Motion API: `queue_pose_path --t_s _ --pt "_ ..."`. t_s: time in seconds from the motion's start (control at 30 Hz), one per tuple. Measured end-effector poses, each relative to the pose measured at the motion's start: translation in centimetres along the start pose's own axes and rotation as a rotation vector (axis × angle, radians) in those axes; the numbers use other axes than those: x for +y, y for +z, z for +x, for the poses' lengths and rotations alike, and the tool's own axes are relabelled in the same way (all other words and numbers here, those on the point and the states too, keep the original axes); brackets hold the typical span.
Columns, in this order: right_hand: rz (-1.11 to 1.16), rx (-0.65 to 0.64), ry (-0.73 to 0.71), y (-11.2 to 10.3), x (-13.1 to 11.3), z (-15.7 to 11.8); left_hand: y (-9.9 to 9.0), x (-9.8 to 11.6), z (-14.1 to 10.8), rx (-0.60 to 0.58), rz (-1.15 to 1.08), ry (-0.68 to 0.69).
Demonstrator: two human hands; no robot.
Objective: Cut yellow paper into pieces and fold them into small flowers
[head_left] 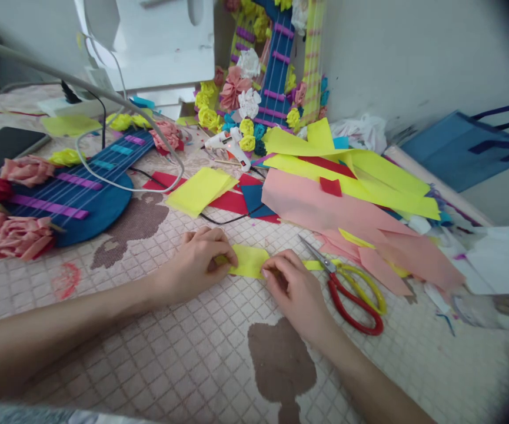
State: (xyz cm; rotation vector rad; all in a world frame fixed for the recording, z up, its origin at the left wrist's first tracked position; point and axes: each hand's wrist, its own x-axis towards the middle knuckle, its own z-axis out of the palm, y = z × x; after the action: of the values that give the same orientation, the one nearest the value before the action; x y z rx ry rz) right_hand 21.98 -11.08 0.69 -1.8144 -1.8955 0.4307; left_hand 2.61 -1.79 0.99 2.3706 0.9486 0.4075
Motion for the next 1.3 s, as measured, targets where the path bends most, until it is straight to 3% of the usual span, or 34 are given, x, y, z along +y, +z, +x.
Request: queue_pose_path --t_s 0.27,0.5,0.8,1.03,1.2,1.3 --pt "-0.163 0.053 0.014 0.9 -0.3 0.1 1.2 0.9 -0.1 0.125 0.15 0.035" --pt "-0.038 0.025 0.014 0.0 0.1 -0.2 0.4 -0.3 -0.1 0.06 0.021 -0.022" --pt "0.013 0.005 0.015 -0.1 0.6 -0.2 -0.3 -1.2 0.1 0.119 -0.09 -0.036" --pt "0.212 0.121 0.017 -0.4 0.4 0.1 -1.4 0.0 2.4 -0.034 -0.123 -0.032" --pt "0.303 0.188 -0.007 -0.3 0.5 0.1 -0.1 1.7 5.5 -0.134 0.009 0.129" --pt "0.329 0.217 -0.03 -0.3 0.7 0.0 0.3 2.5 6.6 -0.235 0.073 0.086"
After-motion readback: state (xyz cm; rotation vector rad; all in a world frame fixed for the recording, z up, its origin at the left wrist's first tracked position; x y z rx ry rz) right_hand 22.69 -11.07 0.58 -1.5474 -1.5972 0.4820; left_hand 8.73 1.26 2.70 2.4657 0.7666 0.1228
